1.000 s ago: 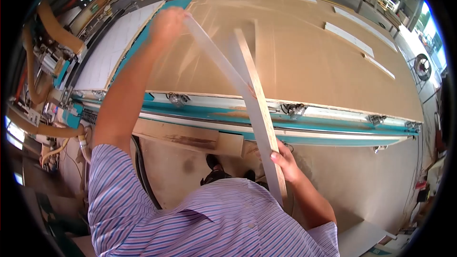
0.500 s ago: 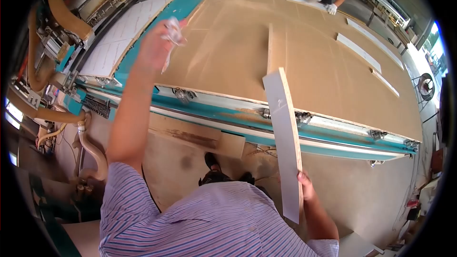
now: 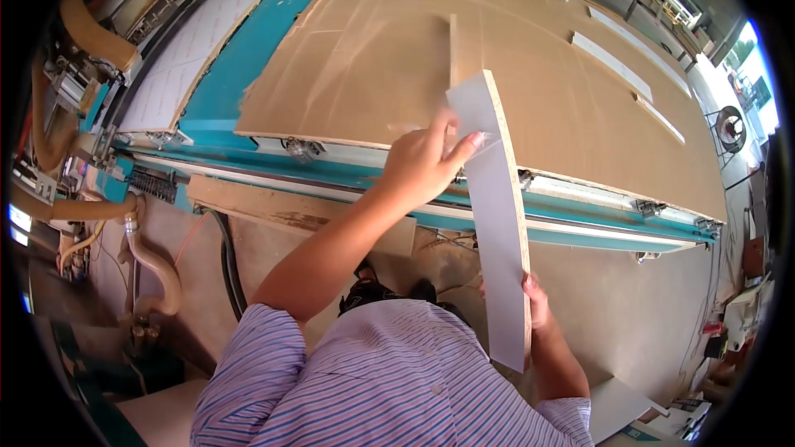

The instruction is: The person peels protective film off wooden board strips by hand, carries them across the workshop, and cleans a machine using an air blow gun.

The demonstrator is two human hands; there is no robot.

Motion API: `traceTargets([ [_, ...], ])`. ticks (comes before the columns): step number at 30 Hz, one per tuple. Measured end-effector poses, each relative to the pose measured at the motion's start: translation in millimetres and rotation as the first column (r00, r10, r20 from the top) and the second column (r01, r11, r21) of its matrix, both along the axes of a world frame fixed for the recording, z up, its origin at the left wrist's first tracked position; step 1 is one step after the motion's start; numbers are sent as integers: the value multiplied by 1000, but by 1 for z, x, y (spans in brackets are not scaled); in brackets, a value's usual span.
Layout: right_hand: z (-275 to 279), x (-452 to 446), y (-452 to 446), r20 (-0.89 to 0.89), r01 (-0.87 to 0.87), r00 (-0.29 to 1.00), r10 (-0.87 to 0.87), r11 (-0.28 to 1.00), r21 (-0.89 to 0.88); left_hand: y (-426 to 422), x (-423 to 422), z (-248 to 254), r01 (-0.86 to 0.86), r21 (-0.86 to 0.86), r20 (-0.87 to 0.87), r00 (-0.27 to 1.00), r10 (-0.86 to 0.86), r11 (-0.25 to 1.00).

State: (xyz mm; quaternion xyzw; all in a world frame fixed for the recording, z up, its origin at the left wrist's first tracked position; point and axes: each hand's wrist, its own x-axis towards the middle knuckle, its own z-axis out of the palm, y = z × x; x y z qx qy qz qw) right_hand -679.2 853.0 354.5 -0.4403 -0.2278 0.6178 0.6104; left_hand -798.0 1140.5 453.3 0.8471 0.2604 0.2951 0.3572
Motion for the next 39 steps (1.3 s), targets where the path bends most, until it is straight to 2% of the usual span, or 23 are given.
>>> traceTargets([
  [2, 8, -3, 1, 39, 1, 999, -1, 1000, 0, -4, 13, -13, -39, 234, 56, 998, 27, 971],
  [5, 16, -11, 2, 95, 45, 994, -46, 999, 17, -12, 19, -8, -19, 322, 66, 998, -2, 946],
  [9, 18, -12, -1, 54, 19, 998, -18, 1000, -11, -10, 27, -17, -30, 506, 169, 983, -65, 862],
  [15, 19, -17, 2, -34, 25, 999, -25, 1000, -1, -2, 28, -25, -25, 591, 148, 986, -78, 806],
  [18, 16, -19, 5, -77, 2, 997, -3, 1000, -5, 14, 26, -34, -43, 721, 84, 996, -26, 692],
  [24, 21, -25, 15, -211, -32, 977, 26, 999, -24, 62, 18, -43, -62, 836, 26, 997, 74, 545],
  [27, 20, -25, 21, -253, -42, 967, 35, 999, -24, 80, 21, -50, -162, 735, 73, 984, 161, 659],
  [30, 18, -23, 19, -260, -45, 965, 40, 999, -12, 73, 14, -45, -228, 523, 125, 974, 190, 821],
  [32, 13, -20, 18, -244, -40, 969, 44, 999, 19, 56, 13, -41, -282, 186, 237, 942, 236, 941],
  [33, 12, -19, 20, -250, -39, 967, 41, 999, 13, 48, 13, -37, -282, 2, 278, 922, 270, 960],
  [34, 11, -20, 21, -257, -37, 966, 37, 999, 5, 43, 12, -28, -234, -263, 256, 919, 301, 936],
  [35, 11, -20, 21, -261, -38, 965, 35, 999, -5, 37, 10, -17, -175, -512, 225, 917, 328, 841],
  [36, 12, -19, 21, -210, -42, 977, 41, 999, -1, 35, 10, -10, -110, -723, 192, 916, 351, 682],
  [37, 13, -19, 22, -157, -50, 986, 50, 999, 4, 39, 15, -17, -107, -671, 277, 882, 382, 733],
  [39, 16, -23, 23, -102, -60, 993, 61, 998, 9, 34, 11, -12, -251, -365, 246, 903, 353, 896],
])
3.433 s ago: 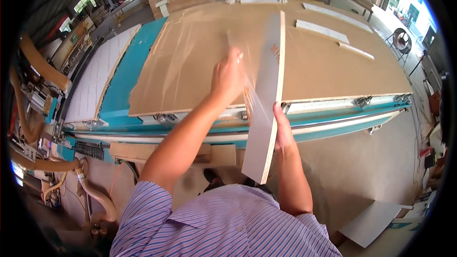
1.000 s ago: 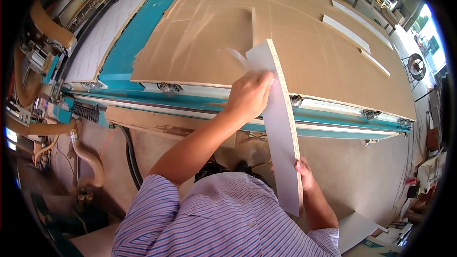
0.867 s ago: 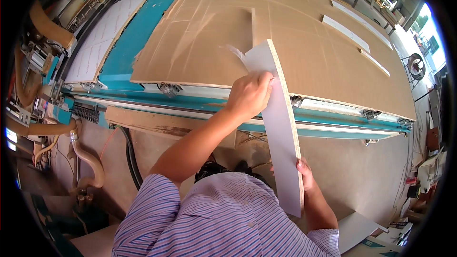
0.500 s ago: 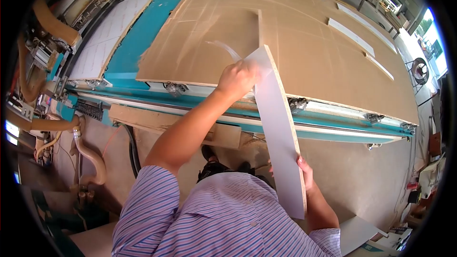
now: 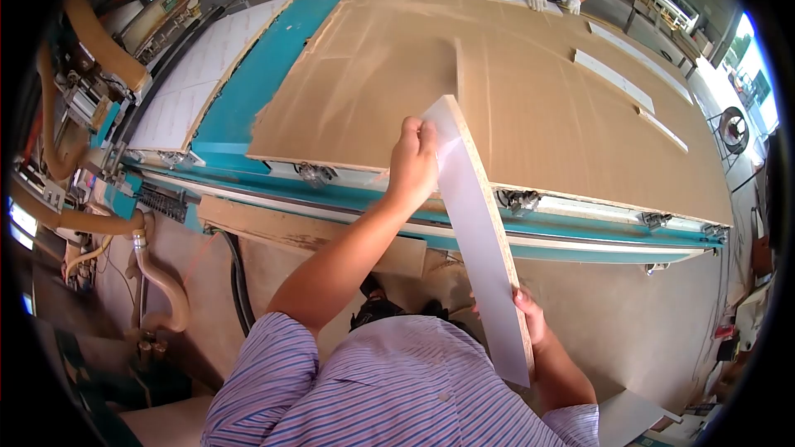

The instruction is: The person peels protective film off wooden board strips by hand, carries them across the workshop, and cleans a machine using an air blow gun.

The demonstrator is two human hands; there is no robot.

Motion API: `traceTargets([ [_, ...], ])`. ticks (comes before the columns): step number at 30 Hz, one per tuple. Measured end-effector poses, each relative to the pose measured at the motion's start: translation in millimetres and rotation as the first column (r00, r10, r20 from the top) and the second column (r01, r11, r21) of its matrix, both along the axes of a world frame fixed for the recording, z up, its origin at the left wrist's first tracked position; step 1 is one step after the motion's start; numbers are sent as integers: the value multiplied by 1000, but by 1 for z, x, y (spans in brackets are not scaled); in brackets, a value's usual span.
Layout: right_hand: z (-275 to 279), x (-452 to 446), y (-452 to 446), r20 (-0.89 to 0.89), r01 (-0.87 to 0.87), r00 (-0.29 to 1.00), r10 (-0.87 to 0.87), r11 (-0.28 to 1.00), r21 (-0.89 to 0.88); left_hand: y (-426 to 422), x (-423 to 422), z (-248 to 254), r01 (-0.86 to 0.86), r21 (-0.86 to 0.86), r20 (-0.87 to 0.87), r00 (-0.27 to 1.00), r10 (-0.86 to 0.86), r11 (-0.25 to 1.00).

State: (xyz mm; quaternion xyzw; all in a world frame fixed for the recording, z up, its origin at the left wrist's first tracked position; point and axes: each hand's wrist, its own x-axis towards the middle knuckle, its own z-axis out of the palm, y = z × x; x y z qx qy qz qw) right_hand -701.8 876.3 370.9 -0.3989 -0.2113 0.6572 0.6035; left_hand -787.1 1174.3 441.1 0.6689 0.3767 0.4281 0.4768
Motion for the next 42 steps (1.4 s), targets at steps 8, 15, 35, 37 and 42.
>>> traceTargets([
  [8, 13, -13, 11, 2, -4, 1000, 4, 1000, -13, 22, -7, -8, -115, 794, -119, 933, 340, 596],
  [15, 16, -11, 5, 62, -48, 997, 51, 998, -46, 134, -38, 8, -81, 871, -287, 717, 635, 485],
  [35, -4, 96, 69, 103, 319, 943, -318, 948, 3, 12, -304, -160, -196, -713, 94, 925, 369, 673],
  [37, -11, 118, 117, 134, 305, 944, -302, 952, -6, -18, -320, -187, -185, -852, 106, 856, 506, 491],
  [42, -17, 175, 250, 301, 326, 913, -276, 937, -129, -79, -340, -252, -318, -866, -205, 930, 305, 387],
])
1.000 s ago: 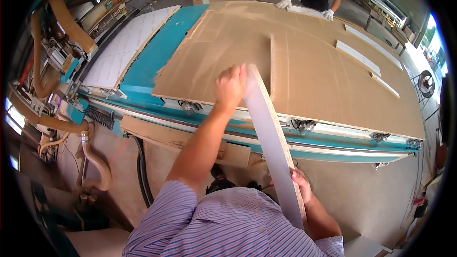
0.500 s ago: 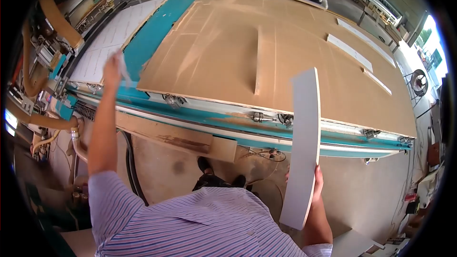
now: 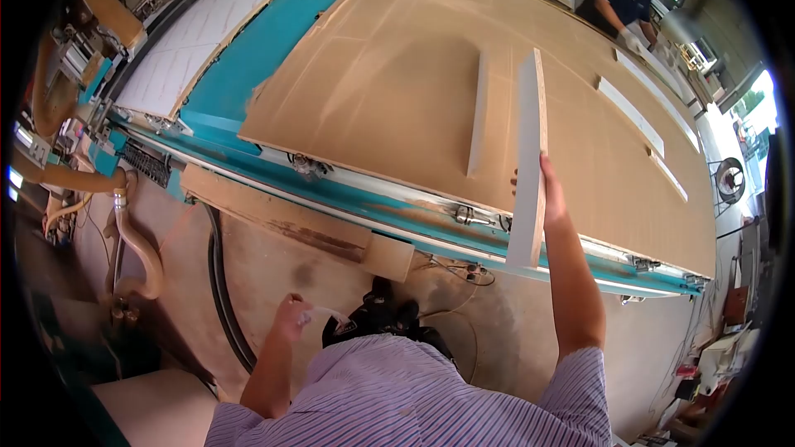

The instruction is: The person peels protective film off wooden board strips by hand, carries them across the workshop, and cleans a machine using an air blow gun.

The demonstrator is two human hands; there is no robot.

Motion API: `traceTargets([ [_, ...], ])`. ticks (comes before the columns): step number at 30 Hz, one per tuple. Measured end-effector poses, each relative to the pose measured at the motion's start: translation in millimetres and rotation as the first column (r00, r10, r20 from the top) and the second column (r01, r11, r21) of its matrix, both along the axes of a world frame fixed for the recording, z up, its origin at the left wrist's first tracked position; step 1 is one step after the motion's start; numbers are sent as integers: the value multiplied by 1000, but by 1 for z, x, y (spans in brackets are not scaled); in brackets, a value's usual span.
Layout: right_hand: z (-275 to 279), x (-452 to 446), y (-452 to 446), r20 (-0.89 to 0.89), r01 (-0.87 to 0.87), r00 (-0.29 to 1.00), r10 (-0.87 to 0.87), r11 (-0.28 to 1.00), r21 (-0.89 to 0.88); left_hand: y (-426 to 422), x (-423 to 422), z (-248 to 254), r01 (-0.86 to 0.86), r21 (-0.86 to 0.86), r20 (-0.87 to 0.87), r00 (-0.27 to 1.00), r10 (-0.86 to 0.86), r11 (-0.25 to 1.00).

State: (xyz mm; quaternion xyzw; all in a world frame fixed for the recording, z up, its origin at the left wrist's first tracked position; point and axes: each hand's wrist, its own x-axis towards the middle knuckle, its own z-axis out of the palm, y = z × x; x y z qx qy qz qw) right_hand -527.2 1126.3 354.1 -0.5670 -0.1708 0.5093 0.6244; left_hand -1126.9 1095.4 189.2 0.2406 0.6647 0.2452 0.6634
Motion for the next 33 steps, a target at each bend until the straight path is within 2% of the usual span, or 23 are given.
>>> traceTargets([
  [1, -11, 14, 24, 51, 7, 999, -5, 1000, -29, -10, 4, -4, -13, -48, 9, 1000, 14, 999],
  [3, -25, 37, 63, 60, 27, 998, -23, 997, -67, -31, -5, -43, -91, -166, 103, 989, 109, 982],
  [6, -36, 62, 109, 71, 21, 997, -13, 994, -110, -45, 0, -70, 112, -250, 144, 987, -77, 962],
  [9, -49, 76, 141, 57, 25, 998, -16, 987, -157, -44, 14, -67, 382, -159, -192, 893, -408, 910],
  [12, -51, 81, 164, 59, 18, 998, -8, 987, -161, -18, 14, -66, 588, -133, -276, 752, -599, 798],
  [15, -48, 87, 176, 118, 6, 993, 21, 975, -220, 13, 24, -55, 663, -246, -253, 660, -708, 707],
  [19, -47, 96, 187, 135, -18, 989, 54, 968, -251, 42, 32, -59, 702, -257, -224, 625, -748, 664],
  [20, -50, 101, 189, 217, 3, 974, 62, 958, -287, 47, 34, -60, 703, -269, -222, 621, -752, 659],
  [22, -62, 113, 192, 375, 55, 923, 89, 932, -357, 58, 39, -59, 678, -287, -187, 653, -734, 677],
  [24, -69, 121, 194, 625, 142, 762, 171, 897, -419, 70, 45, -52, 625, -302, -127, 722, -680, 720],
  [25, -55, 108, 200, 725, 190, 653, 218, 880, -436, 74, 49, -49, 626, -298, -120, 725, -679, 721],
  [26, -36, 98, 201, 720, 255, 646, 255, 817, -518, 78, 52, -47, 625, -290, -116, 728, -675, 724],
  [29, -32, 88, 205, 817, 285, 484, 313, 826, -485, 83, 56, -51, 635, -269, -117, 724, -679, 724],
  [33, -28, 82, 210, 805, 327, 472, 359, 777, -538, 92, 68, -46, 720, -247, -181, 623, -761, 649],
])
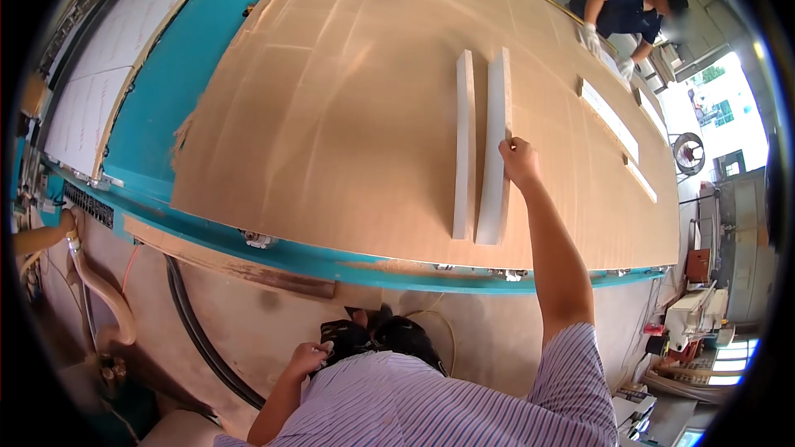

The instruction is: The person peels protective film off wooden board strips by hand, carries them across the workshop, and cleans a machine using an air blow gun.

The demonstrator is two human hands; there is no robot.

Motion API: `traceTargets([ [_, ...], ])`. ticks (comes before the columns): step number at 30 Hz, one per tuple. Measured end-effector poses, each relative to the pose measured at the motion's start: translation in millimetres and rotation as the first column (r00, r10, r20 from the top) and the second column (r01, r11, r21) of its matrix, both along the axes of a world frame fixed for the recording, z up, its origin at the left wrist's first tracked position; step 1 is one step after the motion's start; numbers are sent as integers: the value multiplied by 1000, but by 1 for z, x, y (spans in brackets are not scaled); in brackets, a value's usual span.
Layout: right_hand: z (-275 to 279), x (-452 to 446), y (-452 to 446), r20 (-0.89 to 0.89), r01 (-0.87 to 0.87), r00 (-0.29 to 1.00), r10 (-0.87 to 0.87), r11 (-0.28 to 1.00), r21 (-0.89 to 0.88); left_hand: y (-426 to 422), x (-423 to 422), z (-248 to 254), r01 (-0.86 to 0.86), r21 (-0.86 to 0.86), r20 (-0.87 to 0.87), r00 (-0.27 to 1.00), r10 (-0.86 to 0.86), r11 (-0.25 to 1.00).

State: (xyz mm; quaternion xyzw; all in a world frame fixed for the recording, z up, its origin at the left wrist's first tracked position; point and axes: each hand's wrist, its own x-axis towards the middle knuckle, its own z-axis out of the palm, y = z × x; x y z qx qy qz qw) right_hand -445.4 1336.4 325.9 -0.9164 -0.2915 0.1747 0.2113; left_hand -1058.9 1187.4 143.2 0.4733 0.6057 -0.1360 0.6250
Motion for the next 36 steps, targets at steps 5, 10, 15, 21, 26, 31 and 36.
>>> traceTargets([
  [5, -12, 3, -18, 95, -38, 995, 24, 989, 145, 22, 35, 21, -49, 22, 3, 999, 49, 999],
  [10, 18, -39, -93, 280, -95, 959, -51, 869, 485, 27, 79, 8, -339, -262, 219, 891, 398, 904],
  [15, 23, -143, -246, -178, -310, 898, 403, 865, 394, 21, 216, 120, -128, -457, 425, 838, 342, 880],
  [21, 0, -117, -350, -583, -63, 720, 376, 873, 484, -57, 382, 152, -72, -439, 584, 735, 345, 895],
  [26, -26, 10, -431, -333, -9, 899, 283, 775, 632, -168, 528, 126, -310, -528, 590, 535, 605, 790],
  [31, -5, 110, -497, -329, -20, 909, 254, 817, 576, -244, 623, 140, -376, -467, 639, 483, 599, 800],
  [36, 9, 148, -520, -451, 214, 878, 163, 707, 674, -265, 676, 176, -339, -84, 758, 588, 281, 937],
])
